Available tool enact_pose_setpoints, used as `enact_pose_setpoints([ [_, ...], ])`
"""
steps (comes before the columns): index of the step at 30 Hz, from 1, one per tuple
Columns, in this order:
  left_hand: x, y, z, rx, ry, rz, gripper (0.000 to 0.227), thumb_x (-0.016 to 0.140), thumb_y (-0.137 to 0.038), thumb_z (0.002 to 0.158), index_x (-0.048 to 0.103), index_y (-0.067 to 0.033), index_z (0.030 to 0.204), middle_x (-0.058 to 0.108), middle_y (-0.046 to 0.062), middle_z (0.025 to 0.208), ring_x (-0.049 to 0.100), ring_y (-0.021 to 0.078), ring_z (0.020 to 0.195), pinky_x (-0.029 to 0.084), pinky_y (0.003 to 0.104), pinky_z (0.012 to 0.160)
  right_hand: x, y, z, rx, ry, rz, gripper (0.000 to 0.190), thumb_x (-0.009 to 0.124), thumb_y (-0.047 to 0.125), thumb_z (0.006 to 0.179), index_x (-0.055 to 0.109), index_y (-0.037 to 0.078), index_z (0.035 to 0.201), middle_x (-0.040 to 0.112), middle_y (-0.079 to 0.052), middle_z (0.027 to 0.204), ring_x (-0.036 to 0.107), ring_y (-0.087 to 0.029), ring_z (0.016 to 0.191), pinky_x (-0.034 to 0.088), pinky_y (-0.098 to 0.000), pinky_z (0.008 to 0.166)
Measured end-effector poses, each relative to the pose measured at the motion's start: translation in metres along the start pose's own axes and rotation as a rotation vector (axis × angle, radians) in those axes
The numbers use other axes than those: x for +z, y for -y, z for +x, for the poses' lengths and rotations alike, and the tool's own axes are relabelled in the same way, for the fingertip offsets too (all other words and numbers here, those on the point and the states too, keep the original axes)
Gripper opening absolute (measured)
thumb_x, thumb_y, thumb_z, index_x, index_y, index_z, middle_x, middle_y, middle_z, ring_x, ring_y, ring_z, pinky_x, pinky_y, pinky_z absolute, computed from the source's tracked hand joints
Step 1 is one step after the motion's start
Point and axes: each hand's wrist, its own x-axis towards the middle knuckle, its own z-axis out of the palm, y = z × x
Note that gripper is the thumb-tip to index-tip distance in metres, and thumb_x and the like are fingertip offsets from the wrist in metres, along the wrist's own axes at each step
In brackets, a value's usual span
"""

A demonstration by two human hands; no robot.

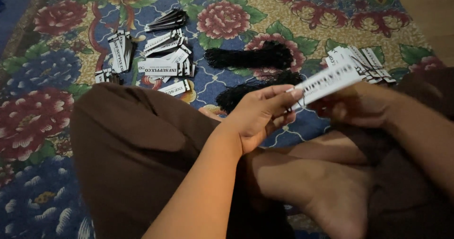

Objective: Attaching paper labels to black string loops by hand while sitting on the floor.

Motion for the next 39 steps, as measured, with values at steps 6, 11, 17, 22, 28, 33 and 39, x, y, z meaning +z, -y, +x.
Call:
enact_pose_setpoints([
  [6,-0.002,0.007,0.018,0.137,-0.376,-0.075,0.054,0.085,-0.021,0.081,0.067,0.0009,0.127,0.069,0.010,0.101,0.069,0.0183,0.089,0.065,0.032,0.083,0.102,-0.015,-0.008,-0.121,-0.216,-0.086,0.023,0.069,0.024,0.099,0.073,0.005,0.111,0.066,-0.006,0.085,0.058,-0.013,0.071,0.040,-0.0224,0.052],
  [11,-0.015,0.015,0.031,0.176,-0.547,0.043,0.042,0.083,-0.024,0.085,0.070,-0.0024,0.118,0.069,0.011,0.097,0.071,0.0204,0.089,0.063,0.031,0.078,0.114,-0.020,-0.006,-0.172,-0.297,-0.222,0.026,0.071,0.027,0.098,0.076,0.004,0.108,0.069,-0.008,0.085,0.054,-0.012,0.068,0.037,-0.0215,0.051],
  [17,-0.021,0.022,0.041,0.151,-0.673,0.266,0.023,0.080,-0.028,0.089,0.071,-0.0153,0.106,0.068,0.004,0.100,0.074,0.0202,0.093,0.062,0.036,0.080,0.126,-0.021,-0.011,-0.193,-0.349,-0.377,0.020,0.074,0.019,0.095,0.081,0.000,0.101,0.073,-0.014,0.081,0.056,-0.014,0.062,0.044,-0.0237,0.048],
  [22,0.002,0.011,0.017,0.165,-0.719,0.454,0.013,0.068,-0.016,0.094,0.070,-0.0068,0.103,0.069,0.010,0.098,0.076,0.0200,0.085,0.061,0.035,0.077,0.132,-0.021,-0.012,-0.219,-0.392,-0.504,0.018,0.076,0.016,0.094,0.083,0.001,0.086,0.063,-0.011,0.062,0.052,-0.013,0.058,0.045,-0.0241,0.049],
  [28,-0.008,0.022,0.035,0.127,-0.628,0.594,0.017,0.069,-0.020,0.094,0.071,-0.0080,0.106,0.069,0.010,0.099,0.072,0.0248,0.100,0.059,0.037,0.078,0.126,-0.019,-0.003,-0.135,-0.554,-0.543,0.013,0.084,0.024,0.085,0.085,0.015,0.095,0.077,-0.012,0.083,0.072,-0.017,0.074,0.059,-0.0307,0.070],
  [33,-0.007,0.023,0.038,0.056,-0.551,0.536,0.024,0.070,-0.025,0.093,0.074,-0.0102,0.110,0.072,0.008,0.103,0.071,0.0253,0.106,0.059,0.039,0.082,0.124,-0.017,-0.003,-0.110,-0.506,-0.181,0.029,0.083,0.015,0.084,0.077,0.001,0.109,0.075,-0.014,0.098,0.070,-0.017,0.086,0.061,-0.0294,0.081],
  [39,-0.004,0.021,0.039,0.060,-0.508,0.482,0.030,0.070,-0.032,0.094,0.076,-0.0121,0.116,0.072,0.011,0.113,0.068,0.0299,0.117,0.057,0.043,0.092,0.125,-0.010,-0.007,-0.212,-0.525,-0.167,0.034,0.080,0.017,0.087,0.075,-0.002,0.115,0.075,-0.015,0.102,0.069,-0.018,0.092,0.059,-0.0328,0.085],
])
